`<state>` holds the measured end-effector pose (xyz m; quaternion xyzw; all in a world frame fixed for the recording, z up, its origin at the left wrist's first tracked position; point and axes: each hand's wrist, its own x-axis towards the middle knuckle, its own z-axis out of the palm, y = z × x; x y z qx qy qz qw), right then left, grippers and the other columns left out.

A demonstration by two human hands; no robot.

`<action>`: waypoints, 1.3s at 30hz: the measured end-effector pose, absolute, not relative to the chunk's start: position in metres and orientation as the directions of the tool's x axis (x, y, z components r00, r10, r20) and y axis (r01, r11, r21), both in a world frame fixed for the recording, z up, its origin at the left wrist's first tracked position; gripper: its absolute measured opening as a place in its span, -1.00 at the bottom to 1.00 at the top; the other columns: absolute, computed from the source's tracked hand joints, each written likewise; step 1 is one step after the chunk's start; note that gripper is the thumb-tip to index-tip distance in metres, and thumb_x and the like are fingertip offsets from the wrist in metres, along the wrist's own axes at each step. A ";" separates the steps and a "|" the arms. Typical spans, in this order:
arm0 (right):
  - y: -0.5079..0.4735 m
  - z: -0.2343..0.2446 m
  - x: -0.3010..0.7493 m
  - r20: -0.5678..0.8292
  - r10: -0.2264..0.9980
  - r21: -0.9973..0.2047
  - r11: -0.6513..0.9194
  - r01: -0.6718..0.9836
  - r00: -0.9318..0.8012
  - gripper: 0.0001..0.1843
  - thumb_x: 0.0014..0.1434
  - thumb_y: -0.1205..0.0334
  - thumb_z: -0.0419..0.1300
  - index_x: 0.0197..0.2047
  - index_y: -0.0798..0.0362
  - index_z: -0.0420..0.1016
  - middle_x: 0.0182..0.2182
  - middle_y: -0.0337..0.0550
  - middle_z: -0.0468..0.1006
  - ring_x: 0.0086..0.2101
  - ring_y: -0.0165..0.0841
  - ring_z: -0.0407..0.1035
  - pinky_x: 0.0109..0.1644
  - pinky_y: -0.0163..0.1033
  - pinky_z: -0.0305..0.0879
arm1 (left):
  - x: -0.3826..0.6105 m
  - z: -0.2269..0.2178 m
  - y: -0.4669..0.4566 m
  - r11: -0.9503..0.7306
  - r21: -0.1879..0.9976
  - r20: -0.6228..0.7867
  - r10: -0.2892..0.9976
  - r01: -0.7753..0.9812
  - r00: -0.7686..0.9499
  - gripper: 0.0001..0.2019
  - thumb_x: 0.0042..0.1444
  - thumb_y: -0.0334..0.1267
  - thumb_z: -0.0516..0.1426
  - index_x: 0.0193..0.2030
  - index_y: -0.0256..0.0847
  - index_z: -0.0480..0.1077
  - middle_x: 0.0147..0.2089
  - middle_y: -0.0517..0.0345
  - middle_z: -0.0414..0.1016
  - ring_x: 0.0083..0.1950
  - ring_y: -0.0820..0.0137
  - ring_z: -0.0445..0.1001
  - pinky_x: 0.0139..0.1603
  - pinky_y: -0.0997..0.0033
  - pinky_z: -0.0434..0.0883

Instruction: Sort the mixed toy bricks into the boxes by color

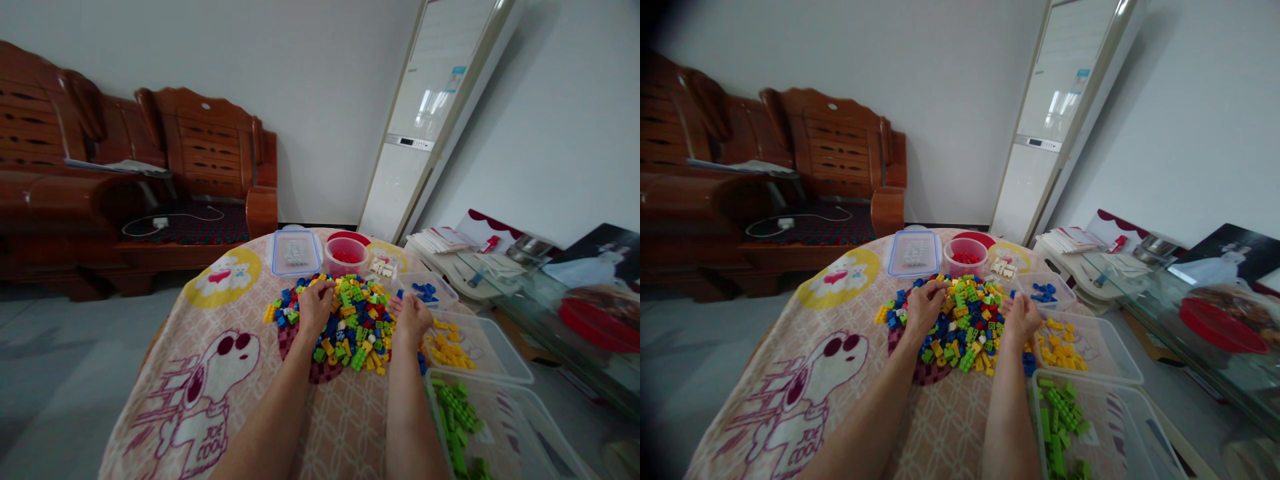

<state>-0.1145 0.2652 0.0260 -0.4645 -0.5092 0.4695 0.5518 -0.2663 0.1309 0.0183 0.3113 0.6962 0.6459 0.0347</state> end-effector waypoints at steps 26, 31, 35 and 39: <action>0.247 0.058 -0.087 0.219 0.896 -0.310 0.439 0.843 -0.386 -0.82 0.10 0.22 0.23 -0.38 -0.10 0.71 -0.33 -0.13 0.70 -0.27 -0.24 0.55 -0.25 -0.27 0.33 | -0.268 0.020 0.129 -0.034 0.936 0.322 0.482 0.350 -0.815 -0.75 0.12 -0.32 0.11 -0.19 -0.21 0.62 -0.36 0.12 0.64 -0.38 0.37 0.60 -0.31 0.45 0.47; 0.243 0.060 -0.089 0.155 0.885 -0.213 0.463 0.860 -0.438 -0.78 0.15 0.17 0.28 -0.17 -0.07 0.72 -0.21 -0.03 0.70 -0.13 -0.18 0.56 -0.14 -0.22 0.37 | -0.269 0.018 0.130 -0.032 0.929 0.338 0.474 0.368 -0.813 -0.76 0.12 -0.32 0.11 -0.19 -0.20 0.62 -0.34 0.12 0.65 -0.37 0.38 0.59 -0.30 0.45 0.47; 0.239 0.064 -0.091 0.107 0.893 -0.201 0.450 0.870 -0.437 -0.77 0.21 0.17 0.23 -0.14 -0.10 0.72 -0.17 -0.05 0.70 -0.10 -0.19 0.56 -0.12 -0.23 0.36 | -0.269 0.018 0.130 -0.024 0.928 0.337 0.476 0.371 -0.812 -0.75 0.12 -0.33 0.11 -0.18 -0.21 0.62 -0.35 0.12 0.64 -0.37 0.38 0.59 -0.31 0.46 0.47; 0.237 0.069 -0.094 0.062 0.914 -0.208 0.406 0.890 -0.402 -0.75 0.25 0.12 0.22 -0.13 -0.06 0.71 -0.14 -0.03 0.70 -0.07 -0.19 0.55 -0.12 -0.25 0.35 | -0.269 0.019 0.130 -0.027 0.932 0.328 0.481 0.361 -0.813 -0.75 0.13 -0.32 0.11 -0.18 -0.23 0.62 -0.35 0.12 0.64 -0.38 0.39 0.59 -0.31 0.47 0.47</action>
